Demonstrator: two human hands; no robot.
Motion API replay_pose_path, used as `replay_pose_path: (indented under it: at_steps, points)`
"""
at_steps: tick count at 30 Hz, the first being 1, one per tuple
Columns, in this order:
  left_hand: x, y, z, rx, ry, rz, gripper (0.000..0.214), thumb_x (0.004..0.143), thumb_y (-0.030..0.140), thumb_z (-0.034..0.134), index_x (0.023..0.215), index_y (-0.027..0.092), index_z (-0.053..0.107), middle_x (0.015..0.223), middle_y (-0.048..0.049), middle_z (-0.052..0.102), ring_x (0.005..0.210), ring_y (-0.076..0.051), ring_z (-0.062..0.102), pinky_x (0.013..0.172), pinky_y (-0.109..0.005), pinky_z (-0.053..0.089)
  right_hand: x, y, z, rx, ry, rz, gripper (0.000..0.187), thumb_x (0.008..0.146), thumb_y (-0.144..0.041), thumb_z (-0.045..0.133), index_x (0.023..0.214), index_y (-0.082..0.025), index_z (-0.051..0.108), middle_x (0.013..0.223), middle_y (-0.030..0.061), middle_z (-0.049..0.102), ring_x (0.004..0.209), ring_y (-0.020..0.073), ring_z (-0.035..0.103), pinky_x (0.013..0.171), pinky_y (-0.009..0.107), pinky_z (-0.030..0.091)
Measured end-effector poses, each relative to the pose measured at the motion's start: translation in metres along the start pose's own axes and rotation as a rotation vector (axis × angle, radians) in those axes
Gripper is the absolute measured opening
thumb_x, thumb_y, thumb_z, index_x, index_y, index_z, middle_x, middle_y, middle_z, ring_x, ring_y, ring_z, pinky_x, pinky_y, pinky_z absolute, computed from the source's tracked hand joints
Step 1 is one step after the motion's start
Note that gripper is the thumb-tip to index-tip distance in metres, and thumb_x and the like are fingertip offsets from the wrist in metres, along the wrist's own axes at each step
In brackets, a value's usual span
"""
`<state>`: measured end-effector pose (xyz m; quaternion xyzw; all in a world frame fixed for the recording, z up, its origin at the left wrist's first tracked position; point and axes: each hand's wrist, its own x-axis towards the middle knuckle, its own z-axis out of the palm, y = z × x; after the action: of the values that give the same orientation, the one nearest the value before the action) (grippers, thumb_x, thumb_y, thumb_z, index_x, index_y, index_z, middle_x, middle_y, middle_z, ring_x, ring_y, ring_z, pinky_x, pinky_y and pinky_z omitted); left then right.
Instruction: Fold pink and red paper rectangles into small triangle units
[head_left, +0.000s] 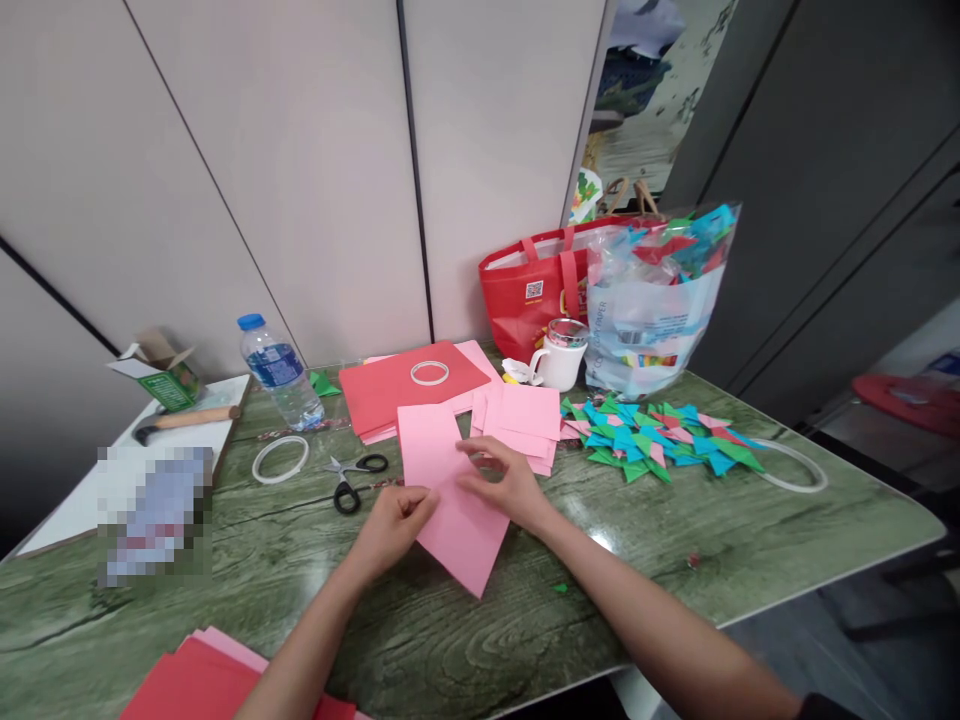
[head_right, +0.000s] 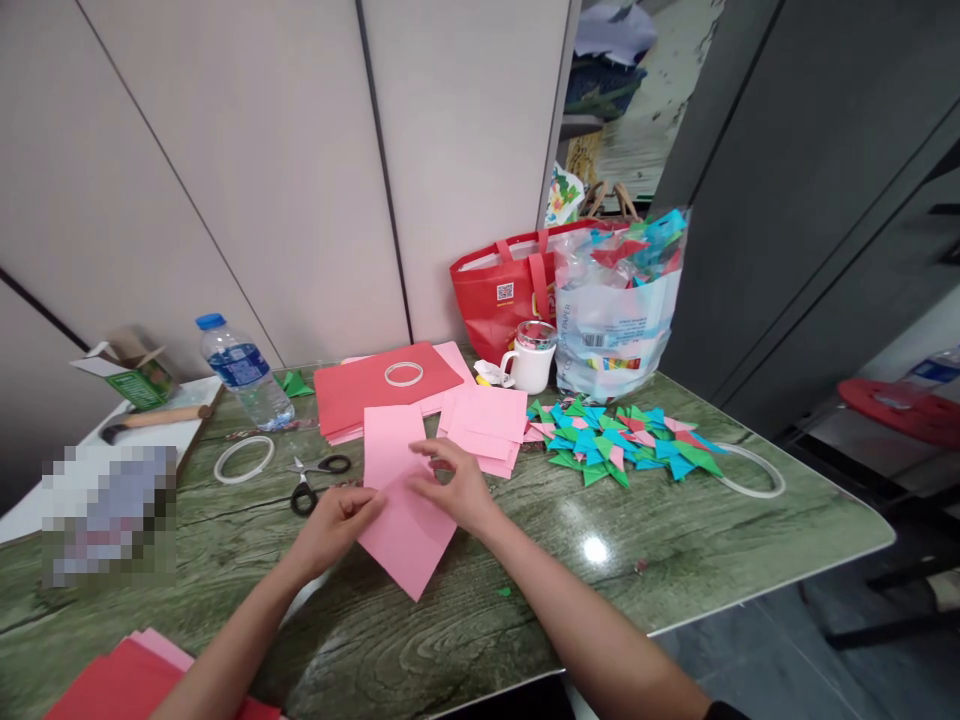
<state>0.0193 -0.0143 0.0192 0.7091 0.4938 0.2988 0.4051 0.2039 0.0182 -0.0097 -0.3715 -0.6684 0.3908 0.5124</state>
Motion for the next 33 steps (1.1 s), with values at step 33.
replay_pose_path:
  at_steps: [33]
  points:
    - [0.000, -0.008, 0.002, 0.003, -0.226, -0.013, 0.041, 0.079, 0.045, 0.040, 0.052, 0.019, 0.024, 0.053, 0.0055, 0.020, 0.048, -0.008, 0.019, 0.045, -0.023, 0.014, 0.010, 0.003, -0.023, -0.144, -0.112, 0.091, 0.016, 0.074, -0.029, 0.055, 0.076, -0.016, 0.063, 0.074, 0.0030, 0.064, 0.067, 0.0150, 0.056, 0.062, 0.026, 0.043]
